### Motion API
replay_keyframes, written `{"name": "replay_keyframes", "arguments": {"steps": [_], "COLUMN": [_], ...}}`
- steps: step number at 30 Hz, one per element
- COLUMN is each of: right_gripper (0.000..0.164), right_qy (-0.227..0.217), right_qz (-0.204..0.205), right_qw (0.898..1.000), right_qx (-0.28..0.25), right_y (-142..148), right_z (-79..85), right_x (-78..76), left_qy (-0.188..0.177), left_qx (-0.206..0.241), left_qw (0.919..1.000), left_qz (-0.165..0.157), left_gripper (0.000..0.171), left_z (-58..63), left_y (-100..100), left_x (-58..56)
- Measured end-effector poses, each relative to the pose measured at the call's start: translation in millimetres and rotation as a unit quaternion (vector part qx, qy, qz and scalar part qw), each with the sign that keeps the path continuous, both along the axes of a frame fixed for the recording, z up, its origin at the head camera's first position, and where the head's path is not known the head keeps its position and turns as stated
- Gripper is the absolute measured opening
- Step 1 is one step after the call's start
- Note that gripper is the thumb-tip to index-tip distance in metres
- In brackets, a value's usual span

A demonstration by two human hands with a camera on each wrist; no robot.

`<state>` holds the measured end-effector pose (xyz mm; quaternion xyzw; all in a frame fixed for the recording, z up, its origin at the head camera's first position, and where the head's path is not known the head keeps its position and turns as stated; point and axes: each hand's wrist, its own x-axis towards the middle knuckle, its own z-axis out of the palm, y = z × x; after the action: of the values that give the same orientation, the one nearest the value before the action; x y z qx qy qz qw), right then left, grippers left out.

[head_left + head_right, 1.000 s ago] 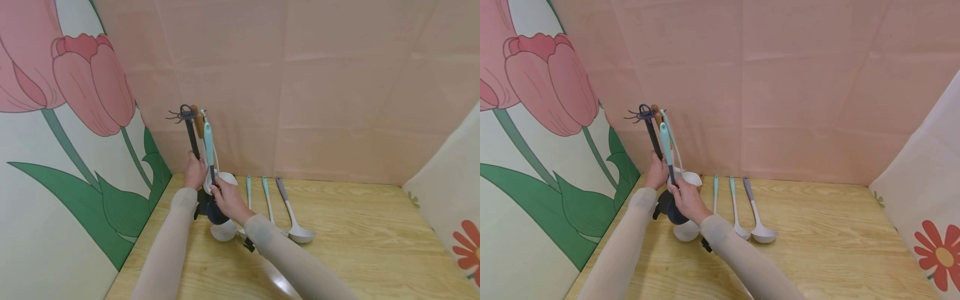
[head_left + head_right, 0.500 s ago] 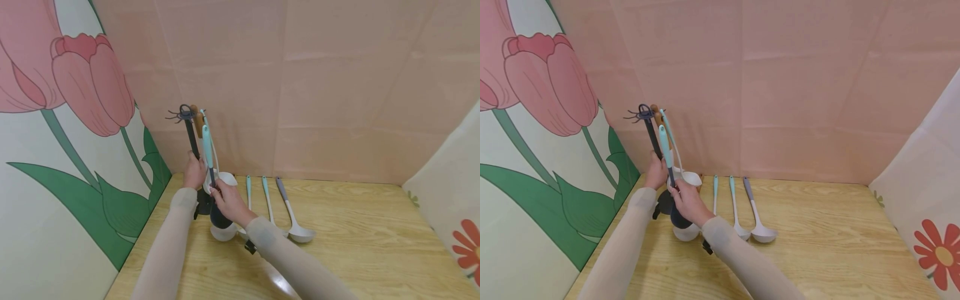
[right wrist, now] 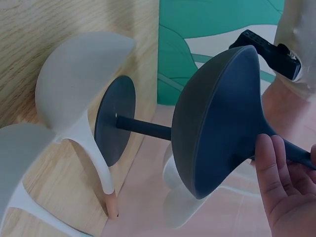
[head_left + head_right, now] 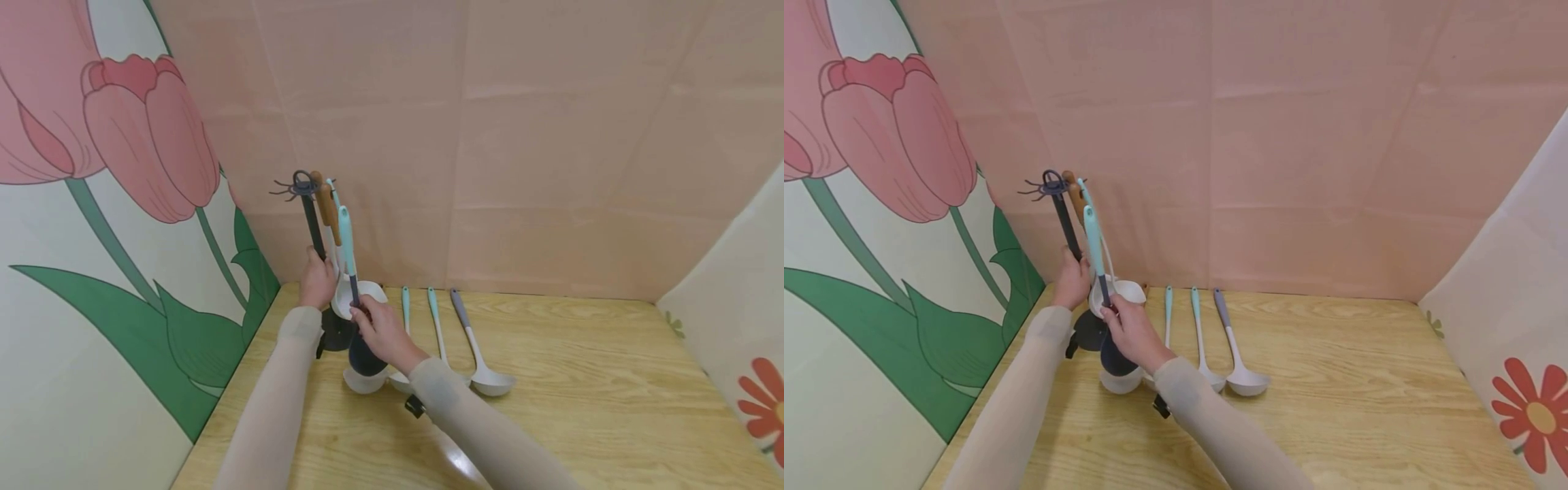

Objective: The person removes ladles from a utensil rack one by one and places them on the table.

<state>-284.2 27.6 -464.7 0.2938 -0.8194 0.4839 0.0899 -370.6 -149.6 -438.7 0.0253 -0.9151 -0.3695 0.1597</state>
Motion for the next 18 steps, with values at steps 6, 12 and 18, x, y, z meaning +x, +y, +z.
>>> {"name": "replay_keyframes", "arguments": {"steps": [6,12,18], "right_gripper": [0.015,0.015,0.018], "right_qy": [-0.010,-0.001,-0.010], "right_qz": [0.000,-0.014,-0.023], "right_qw": [1.000,1.000,0.999], "right_qx": [-0.018,-0.023,-0.020], "right_y": [7.1,16.0,27.4], "right_z": [-0.1,-0.2,-2.4], "right_x": [1.6,4.4,7.5], "left_qy": [0.008,0.025,0.031], "left_qx": [-0.003,-0.022,-0.021], "left_qw": [1.0000,0.9994,0.9993], "left_qz": [0.000,0.001,-0.002], "left_gripper": [0.047,0.051,0.047], "left_z": [-0.5,0.6,0.7], "left_y": [-0.6,-0.7,-0.5], "left_x": [-0.1,1.7,3.0]}}
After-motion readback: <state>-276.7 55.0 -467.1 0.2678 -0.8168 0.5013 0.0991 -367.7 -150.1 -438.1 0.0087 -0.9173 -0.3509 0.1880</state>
